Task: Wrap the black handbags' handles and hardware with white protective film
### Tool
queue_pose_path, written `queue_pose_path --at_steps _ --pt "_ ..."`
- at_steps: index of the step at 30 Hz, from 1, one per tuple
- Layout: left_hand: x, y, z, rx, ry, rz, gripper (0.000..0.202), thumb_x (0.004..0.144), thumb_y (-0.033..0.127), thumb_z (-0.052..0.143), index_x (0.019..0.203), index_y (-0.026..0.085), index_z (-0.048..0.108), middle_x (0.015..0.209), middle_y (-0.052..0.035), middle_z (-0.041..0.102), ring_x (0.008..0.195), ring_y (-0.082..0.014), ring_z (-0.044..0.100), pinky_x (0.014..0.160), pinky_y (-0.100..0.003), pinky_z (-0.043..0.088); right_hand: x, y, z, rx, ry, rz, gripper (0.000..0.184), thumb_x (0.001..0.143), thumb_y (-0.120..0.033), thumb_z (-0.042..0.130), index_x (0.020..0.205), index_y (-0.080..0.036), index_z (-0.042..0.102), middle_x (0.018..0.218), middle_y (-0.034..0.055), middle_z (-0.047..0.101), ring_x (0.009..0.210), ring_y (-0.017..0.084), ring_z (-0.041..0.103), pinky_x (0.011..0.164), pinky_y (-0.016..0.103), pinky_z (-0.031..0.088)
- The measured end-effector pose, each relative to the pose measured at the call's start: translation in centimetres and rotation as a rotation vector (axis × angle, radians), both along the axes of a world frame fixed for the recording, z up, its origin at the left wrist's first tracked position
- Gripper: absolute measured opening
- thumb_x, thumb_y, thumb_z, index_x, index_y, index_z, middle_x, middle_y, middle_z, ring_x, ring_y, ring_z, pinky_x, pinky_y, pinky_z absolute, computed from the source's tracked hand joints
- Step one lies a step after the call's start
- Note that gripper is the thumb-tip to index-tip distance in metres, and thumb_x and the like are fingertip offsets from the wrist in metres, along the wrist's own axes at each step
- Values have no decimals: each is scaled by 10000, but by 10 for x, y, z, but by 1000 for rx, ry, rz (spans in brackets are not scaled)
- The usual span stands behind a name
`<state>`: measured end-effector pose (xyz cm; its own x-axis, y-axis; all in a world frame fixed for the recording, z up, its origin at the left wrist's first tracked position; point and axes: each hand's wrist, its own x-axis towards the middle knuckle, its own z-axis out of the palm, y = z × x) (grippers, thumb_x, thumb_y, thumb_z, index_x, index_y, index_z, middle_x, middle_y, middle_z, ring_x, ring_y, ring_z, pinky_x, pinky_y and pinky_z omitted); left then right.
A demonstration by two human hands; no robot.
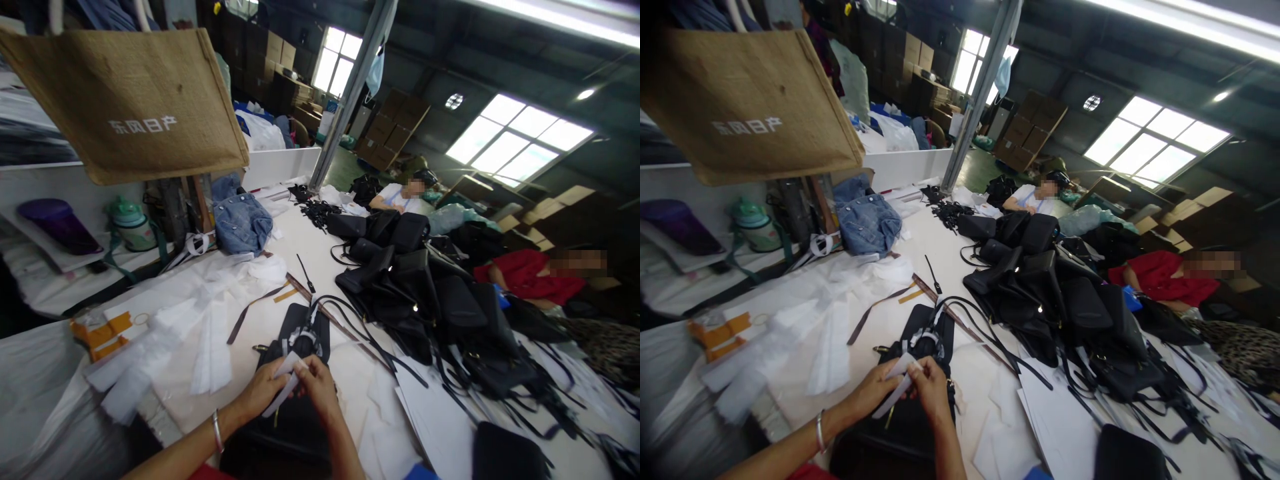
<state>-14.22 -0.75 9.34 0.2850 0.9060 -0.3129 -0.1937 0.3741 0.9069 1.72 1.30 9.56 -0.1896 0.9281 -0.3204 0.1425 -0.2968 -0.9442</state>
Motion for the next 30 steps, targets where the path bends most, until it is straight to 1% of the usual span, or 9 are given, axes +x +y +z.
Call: queue_pose_path --at_steps 3,5,11,14,18,22,25,28,30 --pt "5 -5 -10 -69 -55 18 416 827 434 549 1132 156 597 866 -62 705 778 -215 653 678 -292 487 1 0 -2 23 -61 4 313 786 -486 611 771 -191 508 580 -18 608 472 145 580 452 224 408" --pt "10 -10 -14 -62 -26 32 437 820 475 561 1118 158 600 898 -69 697 801 -216 650 685 -290 484 1 0 -5 48 -131 -1 308 781 -484 610 764 -197 500 582 -15 612 479 153 585 452 227 398" --pt "26 -14 -17 24 131 192 370 788 489 592 964 166 631 757 -28 666 670 -186 601 577 -250 440 -3 -2 -14 129 -263 -84 303 782 -478 608 707 -219 470 553 -23 589 484 149 560 463 233 385" --pt "27 -11 -17 41 141 187 347 801 494 571 900 166 621 701 -13 637 599 -162 564 534 -238 408 -4 -8 -14 68 -135 -99 314 802 -509 583 753 -216 482 563 -27 583 469 151 553 457 243 404" --pt "23 -7 -19 47 106 145 366 824 514 537 884 160 611 691 -10 624 565 -142 539 525 -229 391 0 -16 -11 -7 125 -67 336 822 -509 574 914 -187 558 646 -11 622 534 146 581 531 257 448" --pt "24 -8 -21 136 209 83 329 867 487 482 894 181 599 718 -18 634 605 -165 566 570 -246 410 3 -19 -15 -40 113 -166 312 778 -485 624 745 -184 546 552 -26 584 471 127 538 487 235 412" --pt "30 -13 -22 195 352 120 266 884 450 467 969 218 563 772 -22 650 621 -183 585 595 -262 409 2 -20 -20 -57 70 -288 295 755 -424 629 638 -201 476 473 -54 517 408 106 475 429 216 371" --pt "36 -20 -23 267 451 146 201 898 406 451 995 245 522 764 -26 651 643 -202 604 598 -272 388 -2 -22 -24 -89 81 -382 258 743 -366 600 606 -208 448 455 -63 479 383 96 436 396 212 348" --pt "38 -22 -25 352 491 112 162 907 363 438 981 247 524 739 -31 639 654 -207 604 596 -272 376 -3 -23 -24 -117 125 -419 247 735 -354 590 597 -208 446 455 -66 462 383 93 425 393 213 349"
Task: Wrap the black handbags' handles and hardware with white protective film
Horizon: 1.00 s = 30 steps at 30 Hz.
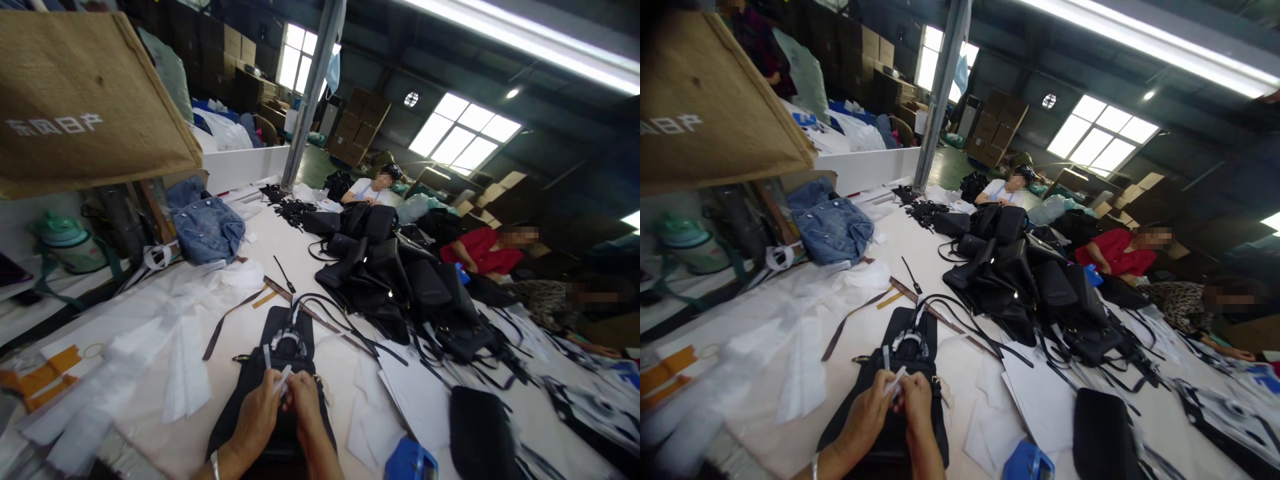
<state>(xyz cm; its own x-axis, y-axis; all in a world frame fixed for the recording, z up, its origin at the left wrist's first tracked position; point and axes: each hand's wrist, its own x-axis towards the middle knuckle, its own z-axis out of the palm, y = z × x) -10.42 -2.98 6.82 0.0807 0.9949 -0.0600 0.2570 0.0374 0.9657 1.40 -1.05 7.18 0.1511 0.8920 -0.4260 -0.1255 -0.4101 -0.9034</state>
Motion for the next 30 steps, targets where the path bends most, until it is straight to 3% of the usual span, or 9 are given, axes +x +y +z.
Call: queue_pose_path --at_steps 6,9,11,14,17,19,22,25,30 --pt "1 2 -8 201 254 -159 231 910 192 339 998 218 551 846 -47 586 733 -187 572 650 -262 432 -2 -4 12 27 -3 4 373 788 -516 571 617 -203 460 478 -56 478 433 106 483 460 225 408" --pt "1 0 -5 196 354 -190 266 908 162 298 1016 198 538 882 -61 578 758 -192 569 688 -298 467 3 -4 12 44 -111 68 391 796 -567 563 684 -197 505 514 -38 533 474 131 539 495 241 440" --pt "1 -1 2 168 286 -216 247 916 196 317 1024 200 539 944 -81 592 840 -206 587 767 -330 479 9 -4 8 74 -166 102 361 781 -543 597 723 -192 532 543 -33 559 500 138 553 513 244 447" --pt "-1 3 14 -12 -25 -216 234 922 330 394 1079 222 531 1049 -85 630 975 -219 605 877 -334 460 17 -4 0 93 -202 122 334 799 -511 581 716 -192 528 556 -35 559 499 131 551 508 234 433" --pt "-5 15 17 -337 -377 -151 388 865 491 493 1114 194 516 893 -69 689 804 -210 655 773 -322 491 17 -2 -1 90 -172 168 321 850 -505 511 755 -199 500 534 -46 553 449 133 555 481 238 429" --pt "-9 22 12 -497 -493 -145 500 774 536 607 1092 157 535 787 -64 692 698 -204 652 678 -307 491 14 -1 1 101 -207 196 297 873 -483 482 777 -202 487 511 -53 540 415 134 542 442 233 416" --pt "-13 29 0 -635 -462 -226 495 697 537 687 963 128 604 790 -85 699 692 -204 646 618 -279 473 13 2 2 108 -303 256 214 864 -395 516 781 -198 504 539 -46 552 428 121 534 417 209 397" --pt "-13 34 -9 -655 -369 -243 468 699 528 690 944 136 625 809 -75 708 696 -189 637 623 -270 471 23 5 -2 78 -330 318 108 825 -298 568 807 -194 546 599 -41 585 463 104 547 441 191 403" --pt "-8 36 -6 -668 -281 -213 502 635 555 724 905 142 631 769 -70 709 670 -198 639 617 -284 492 56 -10 0 0 -323 104 55 825 -231 509 803 -196 545 619 -46 582 425 83 501 421 179 371"
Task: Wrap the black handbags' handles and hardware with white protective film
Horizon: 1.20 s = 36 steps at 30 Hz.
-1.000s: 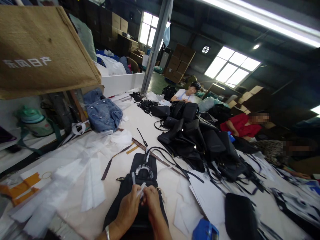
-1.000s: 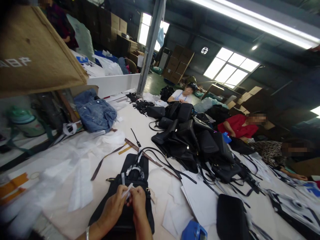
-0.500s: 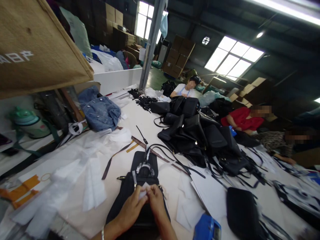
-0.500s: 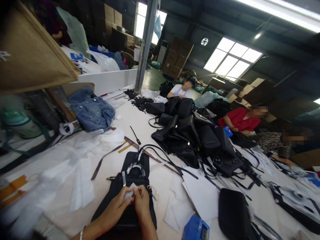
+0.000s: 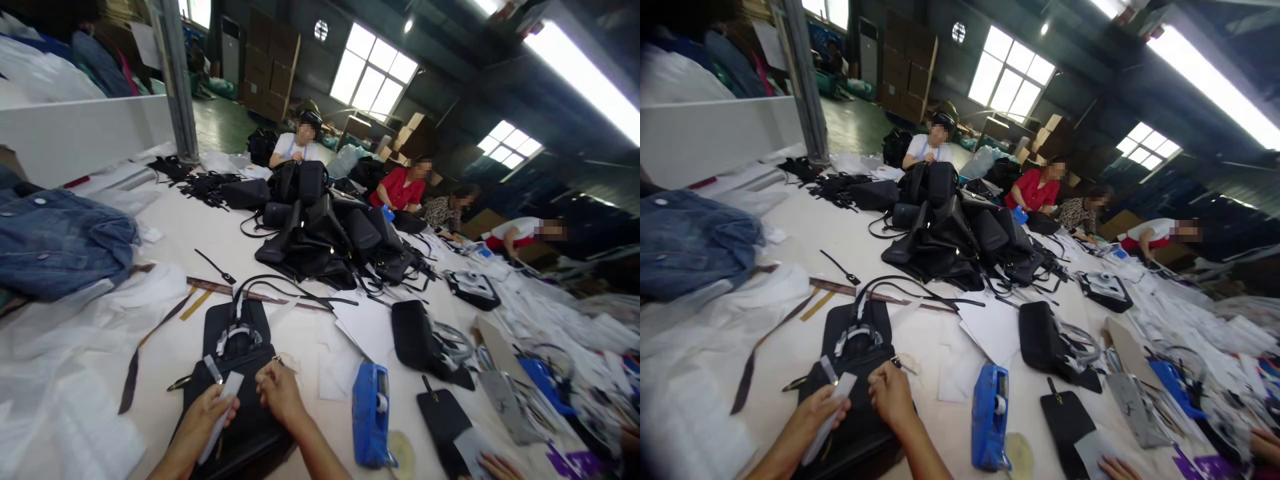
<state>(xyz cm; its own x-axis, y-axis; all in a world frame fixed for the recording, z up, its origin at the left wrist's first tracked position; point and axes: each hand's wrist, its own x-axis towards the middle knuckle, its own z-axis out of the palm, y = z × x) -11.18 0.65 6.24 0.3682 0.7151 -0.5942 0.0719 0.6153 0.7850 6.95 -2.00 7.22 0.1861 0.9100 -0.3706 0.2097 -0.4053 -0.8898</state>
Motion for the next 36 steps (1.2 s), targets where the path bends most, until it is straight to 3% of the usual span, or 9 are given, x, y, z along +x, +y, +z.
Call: queue_pose_path --at_steps 4,8,11,15,18,22,29,33,36 --pt "-2 -1 -1 -21 50 19 538 571 566 758 894 152 638 806 -82 720 722 -226 661 660 -299 526 38 -43 14 -19 -86 -145 143 840 -306 506 747 -200 531 569 -51 561 408 86 455 423 189 340" --pt "-7 -1 -6 -14 65 -34 531 586 554 758 912 156 628 867 -81 722 777 -215 660 708 -272 535 94 -122 25 -45 -349 -375 306 841 -467 503 673 -211 499 538 -51 521 477 112 470 489 212 354" --pt "-3 -3 -7 -5 79 -54 530 609 533 754 949 156 602 873 -75 725 773 -199 659 702 -255 536 144 -189 25 -205 -583 -680 432 840 -594 393 635 -227 492 529 -26 525 530 159 514 533 246 383" --pt "7 -7 -4 -8 91 -32 551 573 464 795 980 174 564 836 -66 735 741 -206 671 665 -267 548 191 -245 11 -417 -706 -743 459 816 -587 331 818 -223 610 789 65 671 782 241 621 663 296 433" --pt "12 -11 2 15 106 -1 529 542 407 817 948 180 565 802 -63 738 707 -216 679 634 -277 556 200 -253 -8 -368 -641 -672 428 764 -582 416 793 -211 626 849 79 686 875 259 622 740 312 439" --pt "12 -17 9 78 138 -4 465 582 414 797 927 175 597 815 -57 739 707 -204 684 606 -254 553 198 -252 -24 -305 -531 -652 426 745 -603 445 639 -211 573 654 30 649 710 228 623 674 298 450" --pt "11 -23 13 165 207 31 439 609 427 782 920 156 632 891 -70 741 786 -217 699 657 -250 566 186 -270 -9 -134 -408 -767 366 734 -574 540 696 -217 613 715 28 664 717 213 615 625 282 449" --pt "17 -27 16 170 248 41 418 618 393 776 936 162 632 899 -61 741 798 -209 697 661 -239 564 168 -283 -16 -69 34 -936 398 659 -594 625 676 -200 573 533 -27 539 444 127 476 432 238 369" --pt "21 -30 16 160 269 30 423 624 392 774 950 169 621 888 -51 742 781 -196 694 631 -228 556 161 -289 -30 -89 255 -1056 429 586 -575 707 613 -188 522 490 -57 475 386 79 399 400 212 344"
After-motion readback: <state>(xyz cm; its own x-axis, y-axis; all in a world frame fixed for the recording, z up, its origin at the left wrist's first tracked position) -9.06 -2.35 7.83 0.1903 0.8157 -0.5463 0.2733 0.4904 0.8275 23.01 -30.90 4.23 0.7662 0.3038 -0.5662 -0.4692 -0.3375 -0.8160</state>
